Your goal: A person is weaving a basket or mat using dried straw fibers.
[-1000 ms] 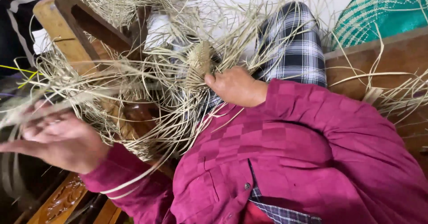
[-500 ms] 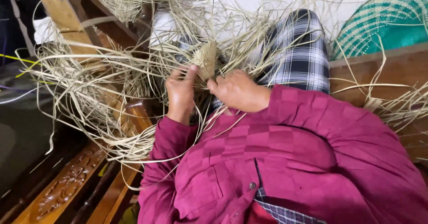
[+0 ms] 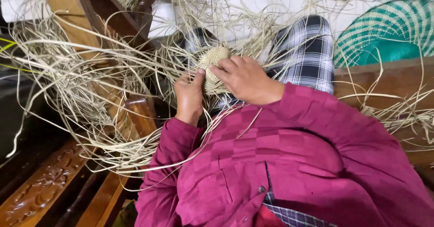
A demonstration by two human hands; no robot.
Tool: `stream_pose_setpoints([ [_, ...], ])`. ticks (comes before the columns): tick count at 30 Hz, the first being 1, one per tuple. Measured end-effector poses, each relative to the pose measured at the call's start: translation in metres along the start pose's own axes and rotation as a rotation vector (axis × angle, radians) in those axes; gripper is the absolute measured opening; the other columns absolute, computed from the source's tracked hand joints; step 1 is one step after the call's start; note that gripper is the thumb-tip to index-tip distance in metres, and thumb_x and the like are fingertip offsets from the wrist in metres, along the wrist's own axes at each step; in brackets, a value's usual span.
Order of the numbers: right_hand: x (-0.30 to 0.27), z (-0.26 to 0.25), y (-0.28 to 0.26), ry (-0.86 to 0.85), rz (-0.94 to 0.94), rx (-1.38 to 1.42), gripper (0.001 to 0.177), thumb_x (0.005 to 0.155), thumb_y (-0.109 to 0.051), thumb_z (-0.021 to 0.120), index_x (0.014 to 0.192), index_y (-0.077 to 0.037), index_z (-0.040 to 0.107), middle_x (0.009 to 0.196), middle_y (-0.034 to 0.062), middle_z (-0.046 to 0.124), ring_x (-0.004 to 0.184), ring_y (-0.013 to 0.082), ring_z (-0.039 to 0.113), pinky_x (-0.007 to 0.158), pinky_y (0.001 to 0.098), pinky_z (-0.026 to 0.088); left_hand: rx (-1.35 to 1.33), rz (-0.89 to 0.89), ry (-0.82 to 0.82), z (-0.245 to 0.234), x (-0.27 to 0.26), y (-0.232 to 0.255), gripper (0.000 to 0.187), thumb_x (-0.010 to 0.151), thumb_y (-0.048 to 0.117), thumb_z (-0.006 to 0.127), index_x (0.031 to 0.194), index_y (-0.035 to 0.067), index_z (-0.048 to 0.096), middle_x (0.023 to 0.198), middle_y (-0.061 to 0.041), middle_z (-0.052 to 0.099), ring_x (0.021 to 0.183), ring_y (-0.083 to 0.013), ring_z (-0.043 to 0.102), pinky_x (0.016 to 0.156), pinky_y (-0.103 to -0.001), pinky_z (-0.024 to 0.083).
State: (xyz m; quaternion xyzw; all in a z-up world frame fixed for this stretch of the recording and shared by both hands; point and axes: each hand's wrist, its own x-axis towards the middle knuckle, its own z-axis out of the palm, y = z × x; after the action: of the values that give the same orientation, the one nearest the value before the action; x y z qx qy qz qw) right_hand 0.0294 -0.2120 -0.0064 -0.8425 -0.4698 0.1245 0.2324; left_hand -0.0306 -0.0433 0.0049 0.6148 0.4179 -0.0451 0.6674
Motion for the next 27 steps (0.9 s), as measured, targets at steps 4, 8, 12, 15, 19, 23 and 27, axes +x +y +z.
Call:
stream_pose_setpoints([
  [4, 0.005, 0.022, -0.01, -0.045, -0.006, 0.039, 0.038, 0.1, -0.016, 0.048, 0.133, -0.007, 0.062, 0.111, 0.0116, 0.057, 0.094, 0.029, 0.057, 0.07, 0.0415, 0.047, 0.105, 0.092, 0.054, -0.024, 0.016, -0.031, 0.017, 0.09, 0.01, 0.078, 0.093, -0.003, 0.068, 0.073, -0.004, 0.061, 0.067, -0.0105, 0.051, 0.064, -0.028, 0.048],
  [8, 0.016, 0.005, -0.012, -0.138, 0.02, 0.077, 0.041, 0.096, -0.012, 0.048, 0.133, -0.007, 0.064, 0.109, 0.0107, 0.058, 0.091, 0.027, 0.058, 0.07, 0.0389, 0.047, 0.2, 0.08, 0.024, -0.031, 0.029, -0.041, 0.017, 0.092, 0.011, 0.079, 0.091, -0.002, 0.068, 0.065, -0.004, 0.065, 0.054, -0.0077, 0.046, 0.056, -0.026, 0.048],
  [12, 0.026, -0.034, -0.002, -0.216, 0.066, 0.269, 0.036, 0.096, -0.008, 0.05, 0.126, -0.005, 0.07, 0.101, 0.0111, 0.065, 0.094, 0.0276, 0.062, 0.078, 0.0404, 0.044, 0.189, 0.103, -0.055, -0.027, 0.014, -0.026, 0.016, 0.092, 0.014, 0.08, 0.093, -0.001, 0.072, 0.078, -0.007, 0.07, 0.069, -0.0119, 0.054, 0.071, -0.034, 0.053],
  [15, 0.026, -0.032, 0.003, -0.078, 0.093, 0.351, 0.036, 0.097, 0.002, 0.046, 0.123, 0.001, 0.071, 0.097, 0.0128, 0.066, 0.095, 0.0299, 0.064, 0.083, 0.0399, 0.047, 0.163, 0.187, -0.132, -0.022, 0.012, -0.034, 0.019, 0.091, 0.018, 0.081, 0.091, 0.001, 0.073, 0.085, -0.012, 0.074, 0.081, -0.0131, 0.062, 0.081, -0.036, 0.053],
  [19, 0.024, -0.01, 0.005, -0.002, 0.058, 0.458, 0.035, 0.097, 0.007, 0.046, 0.122, 0.003, 0.07, 0.097, 0.016, 0.067, 0.094, 0.0286, 0.065, 0.084, 0.0389, 0.052, 0.174, 0.211, -0.167, -0.006, 0.008, -0.031, 0.018, 0.092, 0.014, 0.078, 0.088, -0.002, 0.071, 0.079, -0.014, 0.071, 0.073, -0.0164, 0.059, 0.074, -0.034, 0.051],
  [23, 0.022, 0.0, 0.003, 0.164, -0.037, 0.368, 0.026, 0.093, 0.007, 0.059, 0.117, 0.004, 0.068, 0.094, 0.0146, 0.062, 0.088, 0.029, 0.065, 0.077, 0.0387, 0.055, 0.19, 0.316, -0.194, -0.002, -0.002, -0.01, 0.019, 0.093, 0.008, 0.075, 0.081, -0.006, 0.072, 0.074, -0.02, 0.073, 0.07, -0.0205, 0.063, 0.071, -0.039, 0.052],
  [27, 0.023, 0.002, 0.011, 0.172, -0.022, 0.437, 0.029, 0.09, 0.007, 0.062, 0.118, 0.002, 0.066, 0.097, 0.0113, 0.06, 0.091, 0.0282, 0.065, 0.078, 0.0379, 0.056, 0.144, 0.327, -0.191, 0.007, -0.009, 0.009, 0.018, 0.09, 0.005, 0.078, 0.077, -0.005, 0.071, 0.072, -0.017, 0.07, 0.07, -0.0184, 0.06, 0.07, -0.035, 0.053],
])
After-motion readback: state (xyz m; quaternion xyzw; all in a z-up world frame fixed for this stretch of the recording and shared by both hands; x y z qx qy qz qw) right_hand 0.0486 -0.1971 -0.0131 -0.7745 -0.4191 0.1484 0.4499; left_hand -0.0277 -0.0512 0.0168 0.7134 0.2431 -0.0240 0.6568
